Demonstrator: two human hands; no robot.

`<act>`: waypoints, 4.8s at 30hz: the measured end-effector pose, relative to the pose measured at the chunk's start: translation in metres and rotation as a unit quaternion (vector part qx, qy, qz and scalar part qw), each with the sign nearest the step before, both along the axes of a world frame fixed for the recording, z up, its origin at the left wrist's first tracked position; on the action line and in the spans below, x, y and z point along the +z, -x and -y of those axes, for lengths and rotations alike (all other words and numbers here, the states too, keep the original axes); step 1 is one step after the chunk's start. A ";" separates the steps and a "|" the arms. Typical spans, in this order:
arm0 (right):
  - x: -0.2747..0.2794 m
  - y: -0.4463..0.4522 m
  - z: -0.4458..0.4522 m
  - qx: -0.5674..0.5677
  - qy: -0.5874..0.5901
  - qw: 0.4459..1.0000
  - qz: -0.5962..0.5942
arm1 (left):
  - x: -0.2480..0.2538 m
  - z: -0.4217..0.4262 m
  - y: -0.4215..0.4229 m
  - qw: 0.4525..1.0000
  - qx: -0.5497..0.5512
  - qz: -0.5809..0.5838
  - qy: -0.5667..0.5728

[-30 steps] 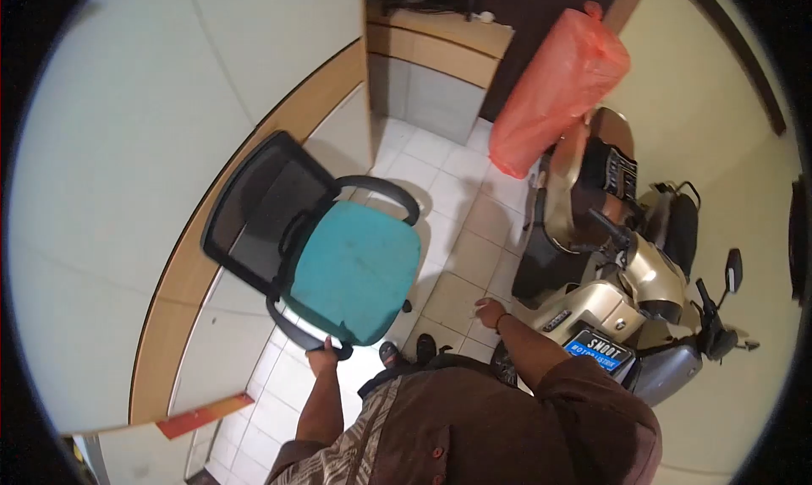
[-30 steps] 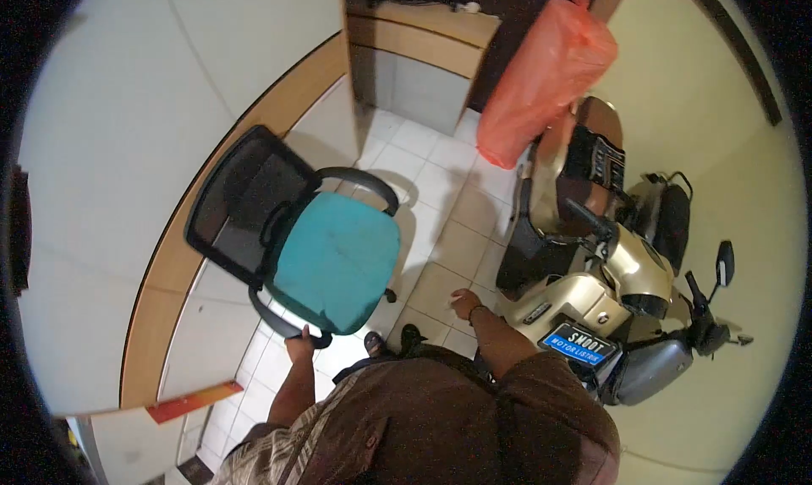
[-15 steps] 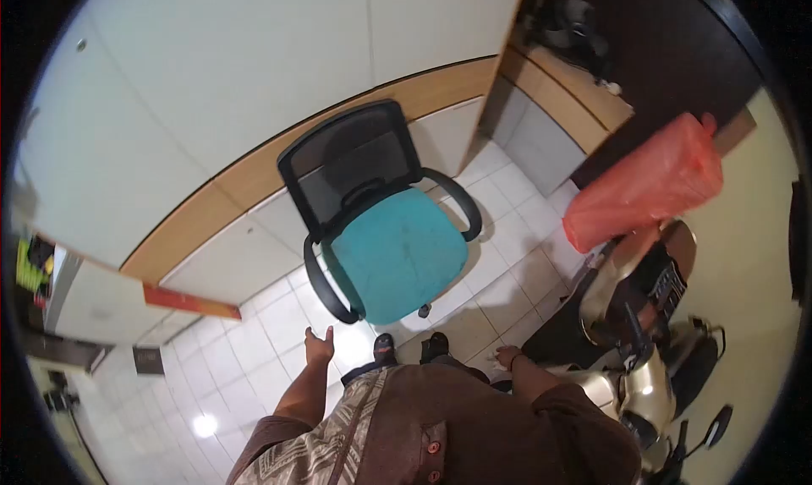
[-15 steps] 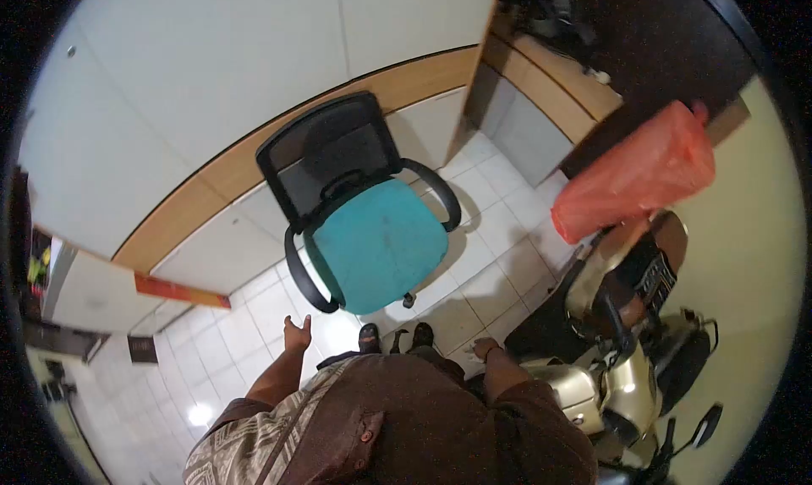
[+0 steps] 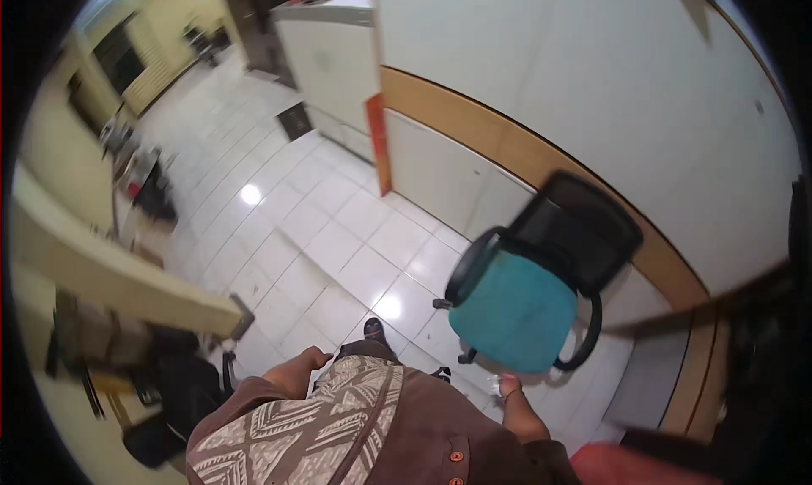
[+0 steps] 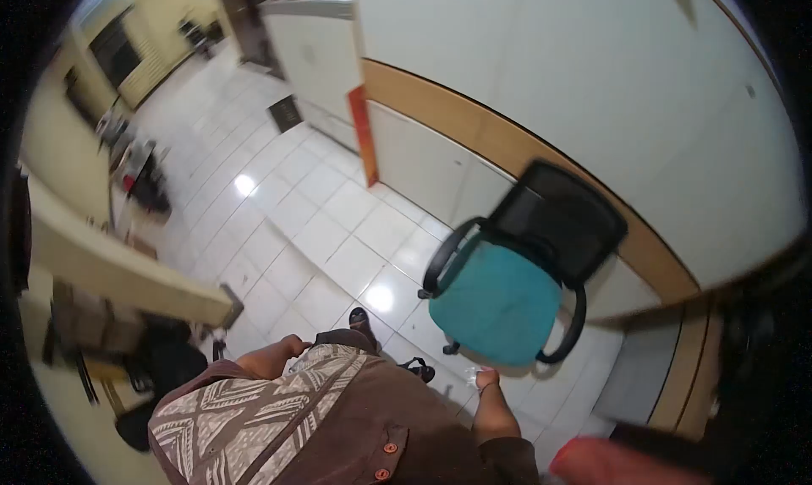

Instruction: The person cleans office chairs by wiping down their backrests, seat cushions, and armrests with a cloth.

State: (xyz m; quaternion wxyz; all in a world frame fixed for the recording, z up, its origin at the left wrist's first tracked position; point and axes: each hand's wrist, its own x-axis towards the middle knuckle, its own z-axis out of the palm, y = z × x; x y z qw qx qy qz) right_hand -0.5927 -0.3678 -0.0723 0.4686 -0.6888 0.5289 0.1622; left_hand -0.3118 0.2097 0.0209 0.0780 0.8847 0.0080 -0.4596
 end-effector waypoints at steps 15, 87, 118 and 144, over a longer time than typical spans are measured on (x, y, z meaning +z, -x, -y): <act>0.020 -0.279 -0.141 0.490 -0.001 0.870 -0.057 | -0.044 -0.128 0.077 0.961 0.243 0.070 0.114; 0.093 -0.644 -0.866 0.978 0.028 0.110 -0.177 | 0.057 -0.471 0.158 -0.038 0.987 0.098 -0.120; 0.152 -0.209 -1.134 0.778 -0.435 0.440 0.105 | 0.203 -0.537 0.386 0.255 0.707 0.604 -0.265; 0.171 -0.022 -1.142 0.833 -0.340 0.379 0.216 | 0.224 -0.587 0.404 0.324 0.698 0.600 -0.219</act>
